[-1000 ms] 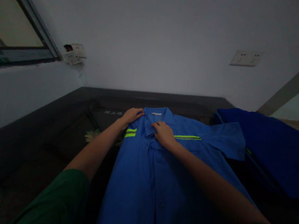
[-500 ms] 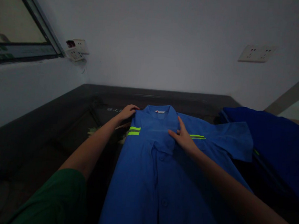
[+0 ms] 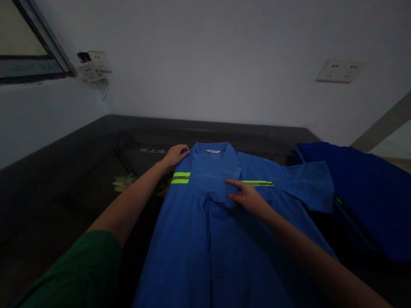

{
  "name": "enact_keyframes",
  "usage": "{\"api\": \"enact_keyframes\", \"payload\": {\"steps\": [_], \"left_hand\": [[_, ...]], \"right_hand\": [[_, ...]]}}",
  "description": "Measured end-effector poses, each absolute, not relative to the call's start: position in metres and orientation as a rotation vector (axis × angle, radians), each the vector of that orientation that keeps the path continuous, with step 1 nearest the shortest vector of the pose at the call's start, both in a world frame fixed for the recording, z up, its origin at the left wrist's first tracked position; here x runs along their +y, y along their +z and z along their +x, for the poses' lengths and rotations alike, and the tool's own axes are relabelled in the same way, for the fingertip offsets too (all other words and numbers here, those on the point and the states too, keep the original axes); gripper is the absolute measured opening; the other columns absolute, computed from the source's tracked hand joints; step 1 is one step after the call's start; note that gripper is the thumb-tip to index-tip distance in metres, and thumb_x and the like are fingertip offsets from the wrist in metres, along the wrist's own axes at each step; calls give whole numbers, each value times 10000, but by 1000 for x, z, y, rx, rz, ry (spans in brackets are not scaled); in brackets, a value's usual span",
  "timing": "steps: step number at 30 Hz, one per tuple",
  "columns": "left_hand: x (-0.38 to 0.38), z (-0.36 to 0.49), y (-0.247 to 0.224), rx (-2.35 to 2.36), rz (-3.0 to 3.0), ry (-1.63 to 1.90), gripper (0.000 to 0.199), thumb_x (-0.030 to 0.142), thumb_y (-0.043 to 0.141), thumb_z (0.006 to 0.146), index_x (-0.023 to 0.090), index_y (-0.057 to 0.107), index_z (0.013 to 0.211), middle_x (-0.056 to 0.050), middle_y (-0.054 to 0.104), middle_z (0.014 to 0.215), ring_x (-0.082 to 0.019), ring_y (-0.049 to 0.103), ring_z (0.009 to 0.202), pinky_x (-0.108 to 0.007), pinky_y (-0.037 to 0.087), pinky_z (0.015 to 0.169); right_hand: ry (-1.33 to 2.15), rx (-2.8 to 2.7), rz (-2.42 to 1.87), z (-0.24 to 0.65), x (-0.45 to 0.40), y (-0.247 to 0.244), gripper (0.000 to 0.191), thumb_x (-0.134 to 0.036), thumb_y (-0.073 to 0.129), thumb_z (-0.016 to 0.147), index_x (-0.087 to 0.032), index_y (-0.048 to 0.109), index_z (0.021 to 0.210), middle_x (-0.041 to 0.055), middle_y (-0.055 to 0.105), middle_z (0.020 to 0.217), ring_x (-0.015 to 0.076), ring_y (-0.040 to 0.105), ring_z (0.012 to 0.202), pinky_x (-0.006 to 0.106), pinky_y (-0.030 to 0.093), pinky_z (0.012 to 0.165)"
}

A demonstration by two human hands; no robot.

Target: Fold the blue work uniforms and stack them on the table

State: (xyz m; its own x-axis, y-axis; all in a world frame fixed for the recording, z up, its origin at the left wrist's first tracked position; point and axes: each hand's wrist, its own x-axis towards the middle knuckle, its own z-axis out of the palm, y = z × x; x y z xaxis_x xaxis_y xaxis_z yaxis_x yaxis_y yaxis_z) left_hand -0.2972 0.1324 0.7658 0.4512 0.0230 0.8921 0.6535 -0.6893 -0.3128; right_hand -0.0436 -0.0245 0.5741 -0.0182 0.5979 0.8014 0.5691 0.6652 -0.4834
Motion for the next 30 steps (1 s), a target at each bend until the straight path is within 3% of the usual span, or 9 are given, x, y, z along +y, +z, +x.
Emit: {"api": "enact_keyframes", "payload": {"steps": [3,6,8,14,22,27,30], "left_hand": [[126,-296,760,-623,-1921,-1219,131,229,542,843,194,636,926,-92,623,1026,-277,524,1079,-440,357,992],[114,-291,752,-672,-1768,-1180,259,143,470,846,188,631,1044,-119,585,1147,-293,486,1149,-461,325,1031],[108,-284,742,-727,-1775,-1169,330,117,405,858,155,616,1109,-144,565,1217,-289,480,1183,-434,335,1045],[120,-259,703,-918,-1858,-1131,521,287,444,884,4,464,1320,-267,425,1422,-365,350,1365,-458,283,1111],[119,-263,700,-1117,-1909,-1089,657,472,311,927,151,257,1498,-155,180,1576,-292,140,1463,-530,150,1155],[122,-269,703,-1131,-1845,-1146,626,488,305,930,194,307,1483,-132,214,1575,-309,168,1456,-559,153,1144],[125,-279,711,-1079,-1795,-1191,578,504,363,919,232,405,1427,-143,364,1508,-356,301,1391,-582,212,1108]], "right_hand": [[-168,-1692,-1034,-41,-18,567,602,-57,626,732,-138,537,1321,15,608,798,117,572,607,262,494,616],[-584,-1588,-1003,-42,-18,559,469,-87,656,732,-172,622,1193,101,548,1127,178,602,882,338,508,806],[-803,-1528,-975,-48,-22,555,378,-141,635,786,-197,629,1159,107,514,1201,217,569,1008,379,484,886],[-1084,-1727,-1070,-82,-27,549,424,-192,599,852,-164,566,1274,113,609,1167,277,521,1096,410,433,950],[-982,-1815,-1109,-86,-11,545,417,-31,478,833,-154,602,1213,89,642,1135,208,555,1071,311,416,947],[-985,-1786,-1033,-83,-3,540,402,-51,480,842,-149,606,1211,97,639,1105,212,547,1044,330,410,958],[-1008,-1784,-1015,-84,1,539,397,-62,473,852,-146,601,1218,105,632,1123,212,543,1048,342,401,969]]}}
